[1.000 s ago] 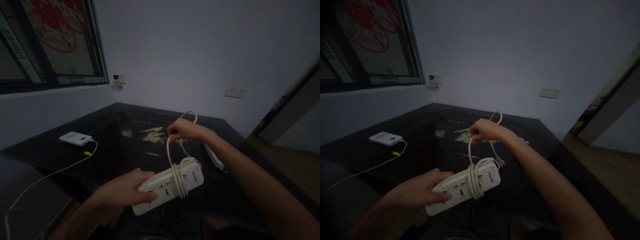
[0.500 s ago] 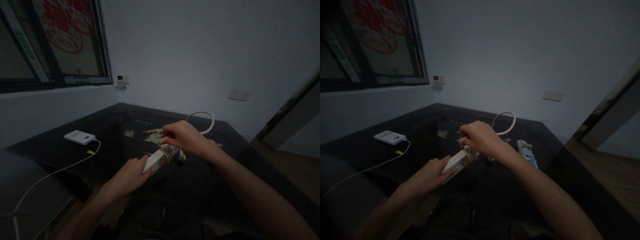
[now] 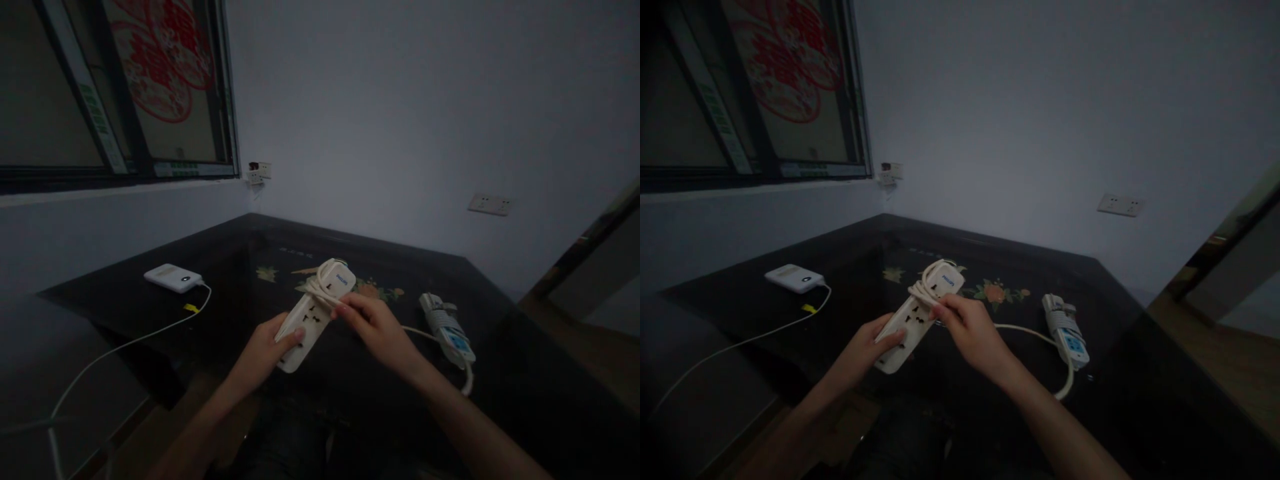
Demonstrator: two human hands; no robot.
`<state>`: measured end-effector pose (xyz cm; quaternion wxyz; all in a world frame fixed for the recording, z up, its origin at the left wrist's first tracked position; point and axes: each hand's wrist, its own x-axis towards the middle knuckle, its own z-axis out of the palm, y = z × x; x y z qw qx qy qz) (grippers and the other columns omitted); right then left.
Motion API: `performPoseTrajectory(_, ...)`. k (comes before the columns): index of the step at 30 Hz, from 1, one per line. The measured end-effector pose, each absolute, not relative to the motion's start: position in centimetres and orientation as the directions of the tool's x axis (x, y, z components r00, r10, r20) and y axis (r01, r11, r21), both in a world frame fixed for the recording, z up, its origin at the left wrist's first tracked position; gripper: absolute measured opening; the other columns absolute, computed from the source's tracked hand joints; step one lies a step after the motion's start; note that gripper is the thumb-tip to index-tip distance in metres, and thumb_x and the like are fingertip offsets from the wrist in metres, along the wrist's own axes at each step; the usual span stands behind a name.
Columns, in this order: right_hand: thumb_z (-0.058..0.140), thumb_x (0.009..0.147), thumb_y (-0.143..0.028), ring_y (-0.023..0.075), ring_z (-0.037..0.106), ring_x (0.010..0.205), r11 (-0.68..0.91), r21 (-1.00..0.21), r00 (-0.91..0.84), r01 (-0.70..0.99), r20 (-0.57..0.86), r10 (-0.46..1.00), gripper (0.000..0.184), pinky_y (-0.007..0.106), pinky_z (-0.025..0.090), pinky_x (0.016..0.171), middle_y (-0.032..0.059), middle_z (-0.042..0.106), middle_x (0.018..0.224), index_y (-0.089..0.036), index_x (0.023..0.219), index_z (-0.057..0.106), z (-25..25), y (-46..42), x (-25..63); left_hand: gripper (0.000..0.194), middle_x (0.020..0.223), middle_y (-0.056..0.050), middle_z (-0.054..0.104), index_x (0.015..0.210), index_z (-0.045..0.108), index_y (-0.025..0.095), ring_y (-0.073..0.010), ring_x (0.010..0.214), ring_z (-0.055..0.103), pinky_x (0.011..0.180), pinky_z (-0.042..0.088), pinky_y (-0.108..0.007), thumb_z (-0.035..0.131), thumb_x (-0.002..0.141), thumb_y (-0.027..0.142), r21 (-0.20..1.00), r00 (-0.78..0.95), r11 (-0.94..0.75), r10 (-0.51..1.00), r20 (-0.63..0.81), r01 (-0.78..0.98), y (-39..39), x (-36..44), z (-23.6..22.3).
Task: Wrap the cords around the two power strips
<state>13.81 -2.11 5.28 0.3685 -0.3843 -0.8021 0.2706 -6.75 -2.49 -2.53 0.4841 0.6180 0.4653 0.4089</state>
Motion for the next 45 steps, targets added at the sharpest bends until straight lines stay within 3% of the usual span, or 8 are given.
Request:
performPoseTrajectory(7,0.045,0.091,-0.03,0.0139,0.054,0.07,0.568,-0.737,-0.426,0.368,0.409,0.807,0.024,0.022,0.038,0.062,0.0019,0.062,0.074,-0.016,0.078,0.06,4.1,-3.3,13.8,0.051,0.078,-0.011,0.069,0.105,0.055,0.009,-0.019,0.061,0.065,0.054,0.051,-0.027,0.064,0.075,0.049,0.973,0.314,0.096,0.949,-0.026,-0.211,-3.8,-6.2,-1.9)
performPoseTrajectory(18,0.051,0.086,-0.043,0.0108,0.042,0.055,0.438,-0.844,-0.2,0.309,0.392,0.898,0.038,0.022,0.029,0.051,-0.0018,0.046,0.056,-0.017,0.059,0.052,2.6,-4.6,15.1,0.044,0.073,-0.014,0.071,0.098,0.058,0.008,-0.0176,0.054,0.066,0.048,0.052,-0.022,0.064,0.077,0.046,0.91,0.343,0.123,0.939,0.022,-0.395,-4.7,-5.7,-1.0)
performPoseTrajectory(21,0.057,0.081,-0.05,0.0097,0.037,0.053,0.379,-0.911,-0.23,0.162,0.339,0.912,0.042,0.023,0.026,0.049,-0.0025,0.044,0.055,-0.017,0.057,0.051,2.1,-4.0,15.5,0.042,0.069,-0.013,0.071,0.095,0.06,0.008,-0.0183,0.051,0.066,0.045,0.052,-0.022,0.065,0.076,0.046,0.855,0.402,0.174,0.915,0.044,-0.489,-4.8,-6.0,-0.5)
performPoseTrajectory(26,0.064,0.074,-0.056,0.0058,0.023,0.043,0.11,-0.951,-0.402,-0.29,0.225,0.888,0.047,0.023,0.017,0.044,-0.0066,0.032,0.049,-0.017,0.055,0.044,0.3,-2.7,16.0,0.033,0.07,-0.01,0.073,0.096,0.065,0.011,-0.017,0.055,0.068,0.047,0.051,-0.019,0.06,0.082,0.041,0.683,0.476,0.251,0.865,0.16,-0.685,-5.6,-7.3,0.4)
performPoseTrajectory(30,0.065,0.075,-0.054,0.005,0.02,0.042,0.031,-0.924,-0.452,-0.382,0.216,0.865,0.048,0.023,0.014,0.043,-0.0075,0.029,0.047,-0.017,0.054,0.043,-1.0,-2.0,17.0,0.034,0.074,-0.01,0.073,0.099,0.066,0.01,-0.0163,0.058,0.069,0.047,0.05,-0.018,0.05,0.089,0.038,0.612,0.566,0.314,0.778,0.272,-0.726,-6.2,-8.4,0.6)
performPoseTrajectory(37,0.066,0.075,-0.051,0.0066,0.022,0.045,0.215,-0.899,-0.194,-0.381,0.305,0.932,0.044,0.023,0.015,0.044,-0.007,0.026,0.047,-0.017,0.053,0.047,-1.0,-1.6,19.9,0.036,0.078,-0.011,0.074,0.103,0.067,0.01,-0.0162,0.062,0.07,0.049,0.051,-0.016,0.05,0.089,0.038,0.594,0.607,0.344,0.726,0.324,-0.727,-6.7,-7.9,0.1)
performPoseTrajectory(41,0.068,0.074,-0.048,0.0067,0.023,0.044,0.306,-0.883,-0.067,-0.356,0.351,0.934,0.043,0.023,0.018,0.044,-0.0067,0.026,0.046,-0.017,0.052,0.049,-0.1,-1.7,20.6,0.031,0.071,-0.009,0.073,0.096,0.069,0.012,-0.0163,0.055,0.068,0.046,0.051,-0.018,0.058,0.084,0.038,0.626,0.445,0.212,0.862,0.241,-0.75,-6.8,-7.3,0.2)
performPoseTrajectory(45,0.071,0.07,-0.048,0.0065,0.026,0.043,0.411,-0.859,0.077,-0.306,0.408,0.91,0.042,0.022,0.022,0.043,-0.0058,0.029,0.046,-0.017,0.05,0.051,1.3,-2.6,21.2,0.037,0.07,-0.01,0.072,0.094,0.066,0.011,-0.019,0.054,0.066,0.048,0.053,-0.024,0.065,0.076,0.043,0.763,0.196,0.038,0.974,0.118,-0.646,-6.6,-7.2,0.0)
